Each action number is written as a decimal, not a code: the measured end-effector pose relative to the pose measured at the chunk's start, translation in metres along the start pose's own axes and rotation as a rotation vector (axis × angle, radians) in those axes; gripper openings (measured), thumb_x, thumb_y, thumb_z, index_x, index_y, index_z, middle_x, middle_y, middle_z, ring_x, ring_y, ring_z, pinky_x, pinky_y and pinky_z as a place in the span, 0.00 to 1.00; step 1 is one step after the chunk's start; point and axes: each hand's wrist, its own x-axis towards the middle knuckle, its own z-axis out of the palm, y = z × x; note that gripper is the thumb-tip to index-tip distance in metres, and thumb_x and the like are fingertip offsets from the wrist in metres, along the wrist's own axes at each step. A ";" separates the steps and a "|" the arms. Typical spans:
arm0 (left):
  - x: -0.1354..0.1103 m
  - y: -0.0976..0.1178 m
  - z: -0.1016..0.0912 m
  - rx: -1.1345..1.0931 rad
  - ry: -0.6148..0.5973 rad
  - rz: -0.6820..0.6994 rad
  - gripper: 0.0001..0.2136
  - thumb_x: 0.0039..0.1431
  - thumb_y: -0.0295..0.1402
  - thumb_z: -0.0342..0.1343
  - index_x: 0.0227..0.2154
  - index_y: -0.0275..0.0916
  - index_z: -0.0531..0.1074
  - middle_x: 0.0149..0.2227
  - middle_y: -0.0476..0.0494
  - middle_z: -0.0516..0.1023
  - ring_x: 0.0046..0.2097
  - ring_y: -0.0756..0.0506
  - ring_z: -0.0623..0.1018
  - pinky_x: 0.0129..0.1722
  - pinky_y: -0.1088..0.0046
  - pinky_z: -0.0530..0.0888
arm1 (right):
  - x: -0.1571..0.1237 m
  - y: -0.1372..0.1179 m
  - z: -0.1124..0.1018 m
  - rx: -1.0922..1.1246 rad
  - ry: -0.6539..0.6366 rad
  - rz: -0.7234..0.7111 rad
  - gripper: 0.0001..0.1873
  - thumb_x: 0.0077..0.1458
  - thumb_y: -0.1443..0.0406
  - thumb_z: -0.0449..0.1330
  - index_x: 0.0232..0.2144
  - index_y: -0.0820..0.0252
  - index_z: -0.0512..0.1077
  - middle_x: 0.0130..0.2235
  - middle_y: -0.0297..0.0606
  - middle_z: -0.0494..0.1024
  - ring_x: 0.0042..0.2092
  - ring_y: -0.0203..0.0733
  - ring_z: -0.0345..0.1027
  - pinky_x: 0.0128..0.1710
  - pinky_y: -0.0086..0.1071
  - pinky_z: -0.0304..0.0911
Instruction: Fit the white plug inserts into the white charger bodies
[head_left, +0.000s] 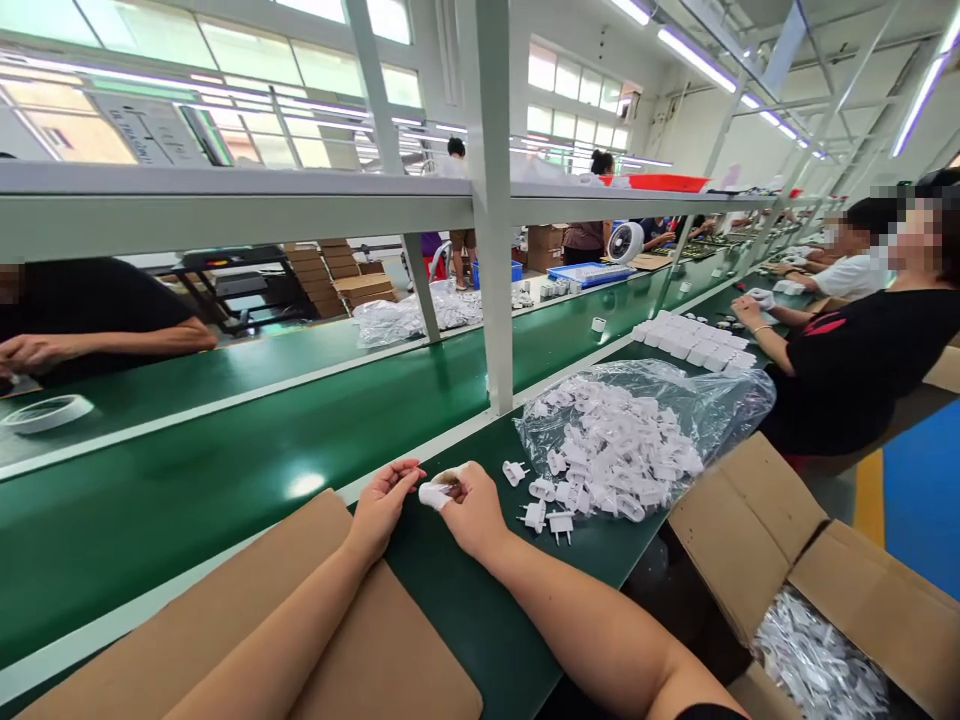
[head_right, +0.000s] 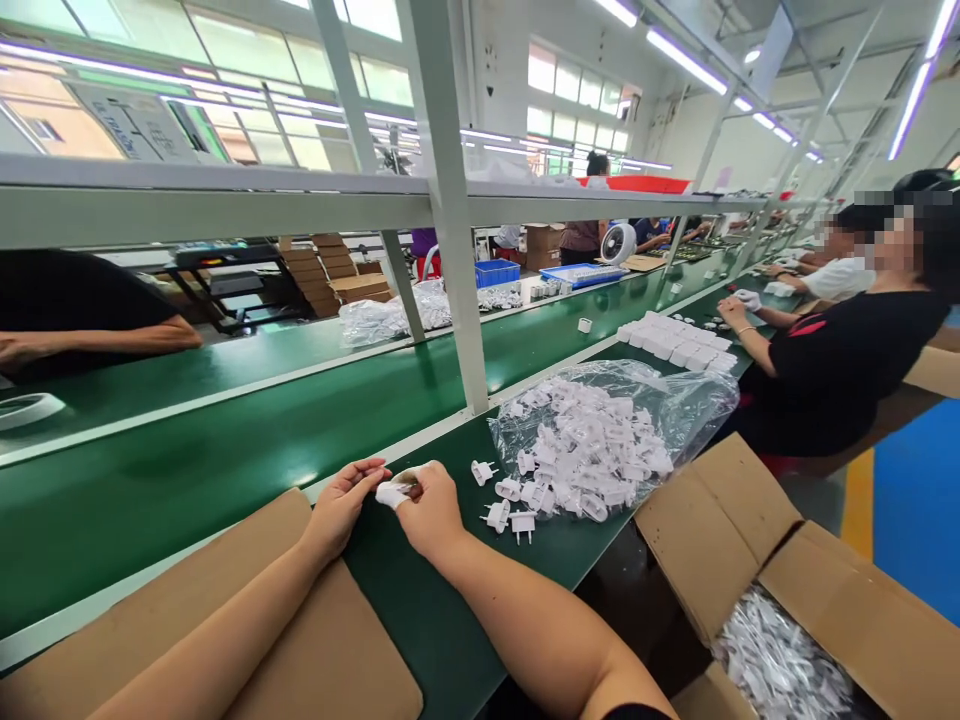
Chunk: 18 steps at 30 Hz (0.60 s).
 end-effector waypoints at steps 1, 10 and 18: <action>0.001 0.000 0.000 0.007 0.007 -0.009 0.31 0.42 0.55 0.71 0.43 0.38 0.76 0.38 0.41 0.82 0.43 0.41 0.80 0.43 0.66 0.74 | -0.001 -0.002 -0.002 -0.080 -0.026 -0.027 0.07 0.49 0.72 0.65 0.32 0.58 0.78 0.35 0.32 0.70 0.34 0.36 0.67 0.36 0.30 0.63; 0.059 0.024 0.010 0.353 0.070 0.139 0.22 0.49 0.49 0.65 0.41 0.38 0.75 0.37 0.42 0.80 0.39 0.43 0.78 0.41 0.66 0.74 | -0.007 -0.012 -0.012 -0.646 -0.269 -0.162 0.15 0.53 0.77 0.59 0.40 0.59 0.78 0.41 0.38 0.71 0.37 0.39 0.66 0.40 0.32 0.60; 0.148 0.031 0.067 0.511 -0.001 0.199 0.24 0.44 0.37 0.72 0.45 0.36 0.76 0.49 0.35 0.79 0.46 0.39 0.77 0.49 0.63 0.72 | -0.008 -0.010 -0.011 -0.803 -0.392 -0.064 0.16 0.51 0.77 0.60 0.41 0.59 0.78 0.44 0.40 0.72 0.38 0.42 0.68 0.37 0.34 0.59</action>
